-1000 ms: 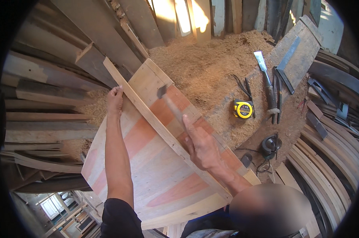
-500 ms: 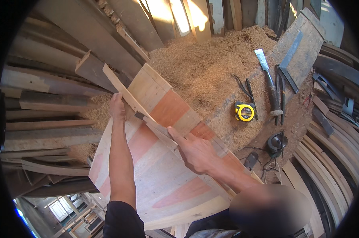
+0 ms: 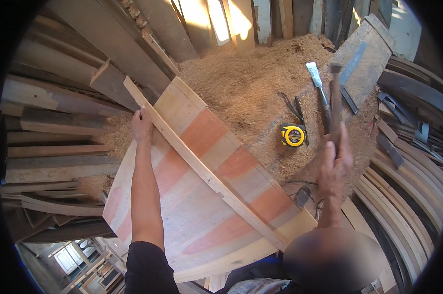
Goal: The person measures a wooden board with a tape measure, marks the surface with a pencil using a square for alignment, and then hammers a wooden slat onto the board.
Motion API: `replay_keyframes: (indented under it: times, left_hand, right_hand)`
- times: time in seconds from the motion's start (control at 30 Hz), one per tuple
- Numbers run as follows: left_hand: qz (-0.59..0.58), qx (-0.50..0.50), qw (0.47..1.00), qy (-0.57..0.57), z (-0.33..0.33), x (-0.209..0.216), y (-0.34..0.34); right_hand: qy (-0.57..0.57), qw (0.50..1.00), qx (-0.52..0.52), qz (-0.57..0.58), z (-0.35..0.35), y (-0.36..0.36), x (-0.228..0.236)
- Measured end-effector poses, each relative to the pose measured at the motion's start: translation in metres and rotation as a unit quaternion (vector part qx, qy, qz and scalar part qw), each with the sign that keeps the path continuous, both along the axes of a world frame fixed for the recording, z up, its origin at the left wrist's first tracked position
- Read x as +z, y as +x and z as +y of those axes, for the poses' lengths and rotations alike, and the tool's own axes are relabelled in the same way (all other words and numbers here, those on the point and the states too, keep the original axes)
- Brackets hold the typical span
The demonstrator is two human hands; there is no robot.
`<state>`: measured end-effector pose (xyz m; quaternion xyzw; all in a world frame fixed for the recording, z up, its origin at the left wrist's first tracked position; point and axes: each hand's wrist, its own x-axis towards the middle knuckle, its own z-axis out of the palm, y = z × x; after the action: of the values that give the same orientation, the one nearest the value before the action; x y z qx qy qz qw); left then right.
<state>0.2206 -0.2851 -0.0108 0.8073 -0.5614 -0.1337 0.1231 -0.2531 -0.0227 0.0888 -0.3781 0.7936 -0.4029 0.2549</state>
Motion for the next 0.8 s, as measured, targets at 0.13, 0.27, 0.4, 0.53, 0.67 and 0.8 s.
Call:
replay_keyframes:
  times: [0.13,0.27,0.4,0.53,0.67,0.8]
  left_hand:
    - [-0.002,-0.02,0.996,-0.083,0.0,-0.004,-0.006]
    - [0.047,-0.007,0.996,-0.073,0.0,-0.001,-0.025]
    - [-0.027,0.006,0.978,-0.207,0.008,-0.006,0.015]
    - [-0.033,0.021,0.983,-0.18,0.056,-0.014,-0.007]
    - [-0.047,-0.097,0.991,-0.079,0.139,0.001,-0.028]
    - [-0.121,-0.128,0.983,-0.044,0.241,0.006,-0.061]
  right_hand:
    - [0.019,0.984,-0.032,0.175,0.015,-0.067,-0.027]
    - [0.042,0.949,-0.027,0.311,0.007,-0.146,-0.061]
    - [0.118,0.945,-0.024,0.304,-0.03,-0.164,-0.083]
    - [0.162,0.938,0.051,0.303,-0.027,-0.186,-0.097]
    - [0.176,0.926,0.084,0.324,-0.02,-0.195,-0.094]
    - [0.167,0.912,0.051,0.371,-0.012,-0.139,-0.033]
